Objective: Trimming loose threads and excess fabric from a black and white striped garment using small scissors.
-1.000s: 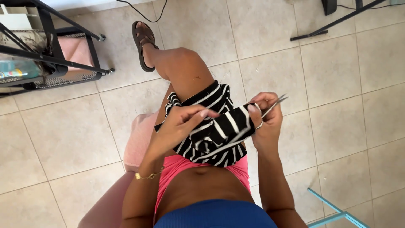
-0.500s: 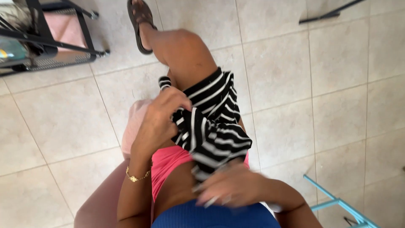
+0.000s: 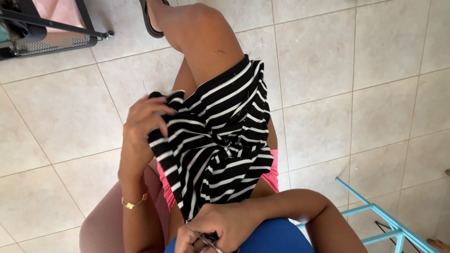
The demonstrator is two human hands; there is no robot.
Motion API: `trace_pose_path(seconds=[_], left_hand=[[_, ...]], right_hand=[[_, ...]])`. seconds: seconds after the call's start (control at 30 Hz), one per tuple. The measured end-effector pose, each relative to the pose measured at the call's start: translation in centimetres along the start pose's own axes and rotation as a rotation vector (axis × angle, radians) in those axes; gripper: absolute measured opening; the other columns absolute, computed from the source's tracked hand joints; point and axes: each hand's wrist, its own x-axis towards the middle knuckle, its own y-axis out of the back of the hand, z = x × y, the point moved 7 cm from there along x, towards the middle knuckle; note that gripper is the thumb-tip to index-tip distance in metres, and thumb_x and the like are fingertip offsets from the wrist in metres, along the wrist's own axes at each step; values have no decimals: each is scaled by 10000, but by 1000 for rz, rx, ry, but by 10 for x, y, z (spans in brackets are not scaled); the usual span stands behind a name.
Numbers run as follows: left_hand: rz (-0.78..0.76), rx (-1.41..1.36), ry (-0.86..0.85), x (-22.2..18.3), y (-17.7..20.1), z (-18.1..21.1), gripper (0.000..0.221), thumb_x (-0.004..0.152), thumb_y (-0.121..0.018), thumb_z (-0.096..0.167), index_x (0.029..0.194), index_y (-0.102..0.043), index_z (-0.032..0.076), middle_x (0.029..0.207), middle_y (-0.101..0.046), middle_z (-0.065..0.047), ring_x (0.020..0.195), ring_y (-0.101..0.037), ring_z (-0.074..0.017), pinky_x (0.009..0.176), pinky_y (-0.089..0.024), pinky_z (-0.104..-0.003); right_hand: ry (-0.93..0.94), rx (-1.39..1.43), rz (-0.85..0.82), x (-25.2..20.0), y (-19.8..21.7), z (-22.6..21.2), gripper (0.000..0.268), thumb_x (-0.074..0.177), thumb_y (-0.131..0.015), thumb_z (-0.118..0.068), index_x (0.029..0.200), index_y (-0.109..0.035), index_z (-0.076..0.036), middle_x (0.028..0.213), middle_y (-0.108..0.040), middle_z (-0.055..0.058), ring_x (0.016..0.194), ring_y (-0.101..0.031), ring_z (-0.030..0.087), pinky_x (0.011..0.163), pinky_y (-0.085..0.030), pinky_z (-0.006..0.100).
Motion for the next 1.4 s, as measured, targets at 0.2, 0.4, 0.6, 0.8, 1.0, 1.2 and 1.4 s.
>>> trace_pose_path(seconds=[0.2, 0.4, 0.6, 0.8, 1.0, 1.2, 1.4], left_hand=[[-357, -234, 92, 12, -65, 24, 618, 720, -427, -290, 1161, -719, 29, 1180, -787, -136, 1110, -779, -263, 993, -662, -318], [-497, 162, 94, 27, -133, 45, 400, 1064, -638, 448, 1200, -710, 78, 925, -799, -161, 803, -781, -443, 721, -596, -572], [-228, 630, -121, 18, -188, 32, 184, 1022, -729, 278, 1038, -644, 115, 860, -615, 4, 698, -688, -213, 536, -556, -303], [-183, -95, -376, 1, -209, 82, 158, 1093, -550, 140, 1076, -703, 105, 766, -637, -64, 695, -704, -275, 665, -611, -398], [-601, -847, -204, 27, -148, 183, 231, 1215, -417, 255, 1157, -562, 85, 908, -528, 12, 706, -466, -118, 673, -399, -309], [-60, -947, 20, 13, -66, 51, 405, 1029, -771, 538, 1169, -742, 158, 1134, -760, -25, 997, -733, -153, 938, -596, -324], [58, -992, 58, 63, 21, 140, 284, 1046, -697, 345, 931, -595, 107, 829, -577, 44, 790, -525, -69, 718, -411, -217]], right_hand=[[73, -601, 75, -7, 12, -40, 423, 1170, -642, -176, 1567, -529, -268, 1367, -761, -21, 1058, -784, 197, 960, -599, 338], [12, -1293, 1056, -125, 118, -91, 268, 980, -568, 202, 1122, -784, 132, 998, -794, 112, 1154, -670, 179, 1209, -398, 303], [34, -1309, 1051, -165, 180, -57, 383, 973, -649, 147, 1282, -718, -69, 1424, -759, 114, 1443, -617, 401, 1131, -456, 567], [500, -1045, 1120, -186, 185, -34, 197, 950, -829, -122, 1078, -791, 24, 1167, -828, 218, 1189, -780, 420, 1138, -501, 600], [447, -1009, 1213, -259, 79, -91, 386, 970, -762, -448, 1027, -747, -66, 1005, -794, 89, 1102, -810, 380, 1075, -680, 497], [368, -1459, 1506, -201, 53, -165, 249, 896, -648, -11, 1118, -747, -66, 1042, -766, 98, 942, -715, 250, 878, -558, 374], [1132, -692, 1100, -268, 71, -158, 300, 929, -883, -97, 1180, -718, -91, 1021, -823, 96, 920, -844, 220, 826, -766, 367]])
